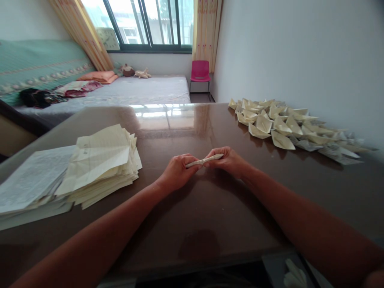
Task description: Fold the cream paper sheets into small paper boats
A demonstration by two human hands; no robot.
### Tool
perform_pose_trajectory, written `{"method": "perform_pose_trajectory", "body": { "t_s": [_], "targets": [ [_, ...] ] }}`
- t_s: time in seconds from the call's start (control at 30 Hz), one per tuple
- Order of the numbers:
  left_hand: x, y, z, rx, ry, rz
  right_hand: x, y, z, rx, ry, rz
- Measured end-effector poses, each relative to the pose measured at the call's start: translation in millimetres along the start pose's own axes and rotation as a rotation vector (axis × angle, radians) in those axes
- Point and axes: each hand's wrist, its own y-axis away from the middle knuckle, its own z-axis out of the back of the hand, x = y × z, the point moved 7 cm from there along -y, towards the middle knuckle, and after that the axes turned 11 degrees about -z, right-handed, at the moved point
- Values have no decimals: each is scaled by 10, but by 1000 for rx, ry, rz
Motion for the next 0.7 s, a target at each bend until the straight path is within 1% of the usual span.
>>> {"method": "perform_pose_trajectory", "body": {
  "t_s": [0.17,0.27,0.33,0.4,0.5,0.57,0.63,0.7],
  "targets": [
    [-46,-10,24,-5,15,-58,25,-9,28,13,-33,28],
    [1,-10,13,20,35,-43,27,-1,34,42,12,-7],
    [53,-7,-4,34,30,-20,28,0,64,26,73,-18],
    [98,-1,-30,53,11,3,36,-5,110,-7,134,1],
    [136,14,-87,109,-46,21,12,-23,152,-18,266,15],
    [140,23,-87,109,-114,9,-16,-28,175,-22,404,9],
    [132,31,-57,84,-165,-21,-22,-21,204,-33,518,17],
    [120,40,-39,83,-174,-62,-2,-6,228,-36,563,39]
  ]
}}
